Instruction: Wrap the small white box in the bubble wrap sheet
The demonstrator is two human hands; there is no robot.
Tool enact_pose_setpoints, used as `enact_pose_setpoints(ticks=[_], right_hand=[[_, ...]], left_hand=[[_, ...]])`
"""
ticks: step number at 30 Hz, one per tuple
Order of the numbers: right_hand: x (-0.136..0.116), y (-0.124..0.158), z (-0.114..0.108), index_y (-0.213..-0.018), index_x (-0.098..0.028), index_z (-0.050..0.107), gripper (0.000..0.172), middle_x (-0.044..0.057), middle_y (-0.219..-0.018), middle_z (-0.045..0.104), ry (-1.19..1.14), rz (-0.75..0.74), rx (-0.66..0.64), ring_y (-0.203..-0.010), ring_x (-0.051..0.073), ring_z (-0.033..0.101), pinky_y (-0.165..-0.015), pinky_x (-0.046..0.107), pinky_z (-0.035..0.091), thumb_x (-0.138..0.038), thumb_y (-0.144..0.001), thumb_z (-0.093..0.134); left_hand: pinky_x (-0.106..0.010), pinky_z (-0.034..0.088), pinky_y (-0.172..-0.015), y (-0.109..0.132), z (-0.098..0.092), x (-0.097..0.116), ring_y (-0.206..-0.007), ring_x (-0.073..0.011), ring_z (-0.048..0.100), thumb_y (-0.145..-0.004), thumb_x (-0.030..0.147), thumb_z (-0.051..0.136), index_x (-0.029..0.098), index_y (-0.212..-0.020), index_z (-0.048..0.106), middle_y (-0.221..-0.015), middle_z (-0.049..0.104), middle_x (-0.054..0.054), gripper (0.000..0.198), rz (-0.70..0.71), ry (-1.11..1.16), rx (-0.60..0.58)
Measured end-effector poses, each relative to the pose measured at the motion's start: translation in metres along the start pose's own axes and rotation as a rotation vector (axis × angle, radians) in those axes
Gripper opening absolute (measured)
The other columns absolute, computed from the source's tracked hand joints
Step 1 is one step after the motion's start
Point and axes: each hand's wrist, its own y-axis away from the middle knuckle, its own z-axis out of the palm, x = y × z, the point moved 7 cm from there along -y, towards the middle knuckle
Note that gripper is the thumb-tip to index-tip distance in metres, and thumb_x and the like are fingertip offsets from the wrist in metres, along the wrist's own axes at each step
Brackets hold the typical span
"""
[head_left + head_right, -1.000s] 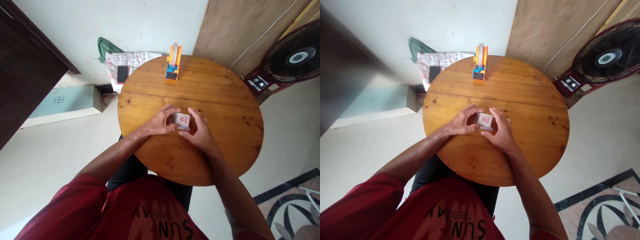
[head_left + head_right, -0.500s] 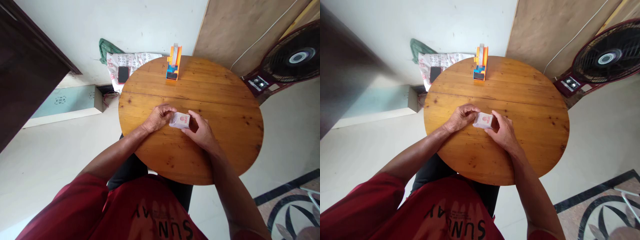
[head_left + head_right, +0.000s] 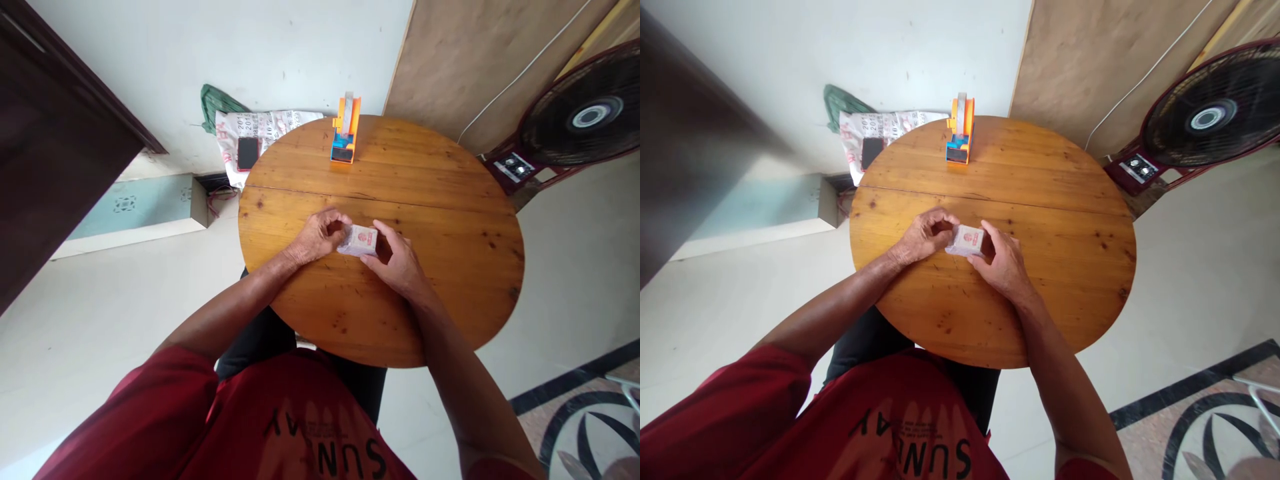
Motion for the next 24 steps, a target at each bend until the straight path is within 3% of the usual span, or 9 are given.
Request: enact_pose_setpoints(ticks=[4,12,17,22,24], right_hand=[[0.000,0.000,0.001,-0.144,-0.022,0.051,0.070,0.014,-0.140,0.065,0.002,-0.013,-0.011,-0.126,0.036,0.062,-0.109,0.058,0.044,-0.037,-0.078,0.068],[-0.005,0.000,0.006,-0.142,-0.019,0.054,0.066,0.015,-0.136,0.068,0.006,-0.045,-0.020,-0.125,0.036,0.063,-0.109,0.058,0.044,-0.038,-0.081,0.066],[-0.012,0.004,-0.006,-0.148,-0.022,0.049,0.071,0.014,-0.146,0.060,-0.084,-0.036,-0.081,-0.134,0.035,0.056,-0.114,0.057,0.041,-0.040,-0.082,0.068],[-0.018,0.007,-0.024,-0.135,-0.030,0.061,0.044,0.008,-0.147,0.059,-0.208,-0.068,0.007,-0.140,0.032,0.051,-0.119,0.056,0.036,-0.040,-0.092,0.060],[-0.022,0.008,-0.022,-0.133,-0.029,0.063,0.041,0.009,-0.148,0.058,-0.194,-0.127,0.014,-0.140,0.031,0.052,-0.118,0.056,0.037,-0.040,-0.093,0.060]], left_hand=[[-0.024,0.049,-0.067,0.002,0.002,0.003,-0.072,-0.0115,0.059,-0.079,0.024,0.067,0.016,-0.114,0.068,-0.089,0.066,-0.003,0.035,-0.040,0.132,-0.053],[-0.026,0.050,-0.069,0.001,0.002,0.012,-0.077,-0.0141,0.062,-0.081,0.028,0.067,0.015,-0.095,0.075,-0.090,0.068,-0.005,0.021,-0.052,0.126,-0.103],[-0.027,0.051,-0.075,0.002,-0.001,0.013,-0.083,-0.0155,0.064,-0.082,0.028,0.067,0.015,-0.094,0.075,-0.094,0.069,-0.005,0.020,-0.098,0.130,-0.083],[-0.029,0.053,-0.082,0.001,-0.002,0.013,-0.089,-0.0169,0.066,-0.085,0.030,0.067,0.016,-0.097,0.076,-0.098,0.071,-0.006,0.021,-0.105,0.134,-0.081],[-0.029,0.053,-0.084,0.001,-0.002,0.013,-0.090,-0.0166,0.066,-0.086,0.032,0.067,0.016,-0.097,0.076,-0.100,0.072,-0.006,0.021,-0.103,0.138,-0.089]])
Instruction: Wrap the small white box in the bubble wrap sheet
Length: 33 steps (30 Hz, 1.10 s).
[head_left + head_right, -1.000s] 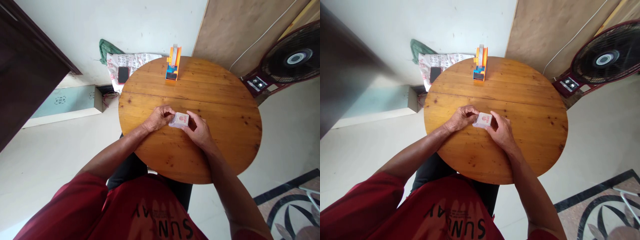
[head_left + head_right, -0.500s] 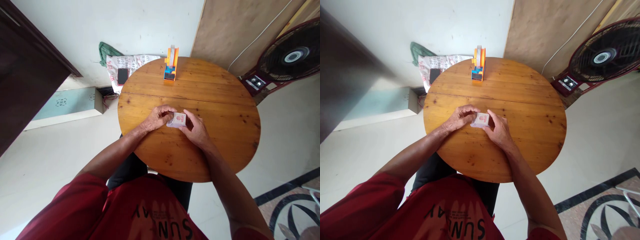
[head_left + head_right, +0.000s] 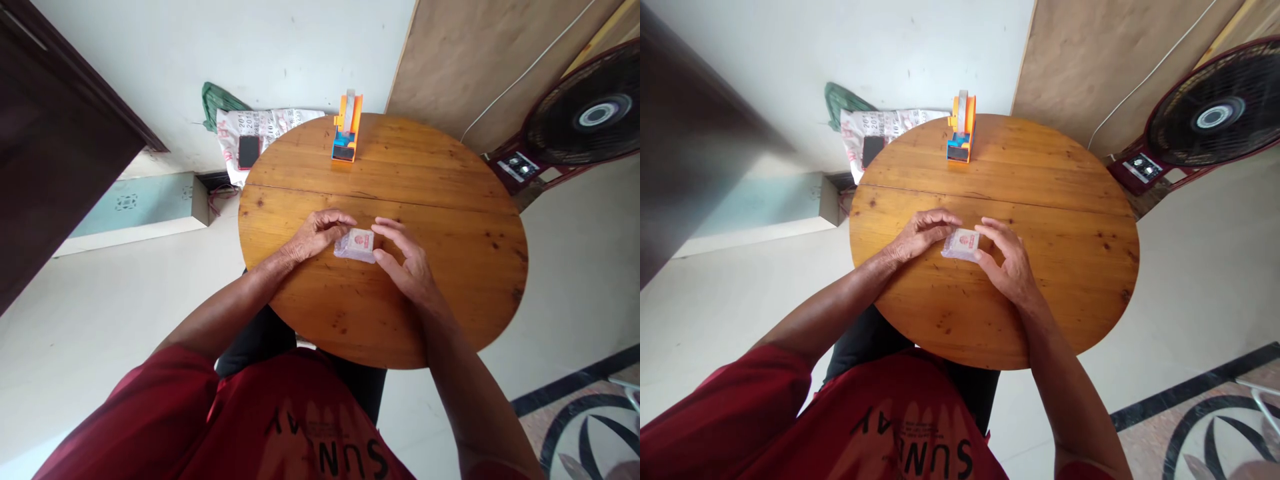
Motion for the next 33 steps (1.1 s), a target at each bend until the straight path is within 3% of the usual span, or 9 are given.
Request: enact_pose_setpoints(ticks=[6,10,16,21,25,33], right_hand=[[-0.006,0.001,0.009,-0.118,-0.026,0.074,0.033,0.012,-0.153,0.052,0.119,-0.112,-0.017,-0.140,0.034,0.051,-0.115,0.058,0.037,-0.042,-0.096,0.056],[-0.004,0.002,-0.001,-0.108,-0.030,0.076,0.029,0.006,-0.150,0.055,0.017,-0.042,0.073,-0.138,0.030,0.053,-0.116,0.055,0.041,-0.042,-0.097,0.052],[0.013,0.001,-0.007,-0.102,-0.026,0.075,0.029,0.009,-0.133,0.066,-0.011,0.081,0.235,-0.126,0.027,0.062,-0.112,0.049,0.047,-0.042,-0.098,0.050],[0.032,-0.006,0.000,-0.101,-0.022,0.074,0.033,0.011,-0.124,0.070,0.030,0.113,0.271,-0.121,0.026,0.064,-0.110,0.046,0.048,-0.039,-0.100,0.045],[0.046,-0.009,0.004,-0.102,-0.022,0.072,0.030,0.011,-0.120,0.073,0.014,0.133,0.277,-0.118,0.025,0.066,-0.108,0.046,0.048,-0.039,-0.097,0.048],[0.063,-0.005,0.001,-0.099,-0.023,0.071,0.026,0.009,-0.115,0.076,-0.158,0.228,0.428,-0.110,0.024,0.070,-0.103,0.044,0.053,-0.044,-0.091,0.056]], left_hand=[[-0.029,0.053,-0.078,0.000,0.001,-0.003,-0.085,-0.0159,0.066,-0.087,0.030,0.066,0.016,-0.096,0.076,-0.096,0.072,-0.005,0.020,-0.015,0.030,-0.026],[-0.029,0.053,-0.079,-0.001,0.000,-0.004,-0.085,-0.0157,0.066,-0.086,0.027,0.065,0.017,-0.094,0.076,-0.095,0.072,-0.005,0.017,-0.018,0.011,-0.002],[-0.030,0.054,-0.086,-0.002,-0.007,-0.013,-0.087,-0.0160,0.067,-0.084,0.025,0.064,0.018,-0.090,0.076,-0.093,0.074,-0.003,0.015,-0.059,0.001,0.121],[-0.033,0.054,-0.094,-0.005,-0.020,-0.025,-0.090,-0.0167,0.068,-0.079,0.018,0.058,0.018,-0.084,0.072,-0.090,0.075,-0.002,0.015,-0.081,-0.009,0.276],[-0.034,0.054,-0.092,-0.007,-0.025,-0.029,-0.089,-0.0176,0.068,-0.077,0.019,0.057,0.018,-0.082,0.071,-0.088,0.075,-0.003,0.015,-0.112,-0.019,0.315],[-0.031,0.054,-0.082,-0.009,-0.028,-0.036,-0.078,-0.0155,0.063,-0.072,0.022,0.057,0.019,-0.083,0.070,-0.085,0.073,-0.002,0.017,-0.136,-0.022,0.345]])
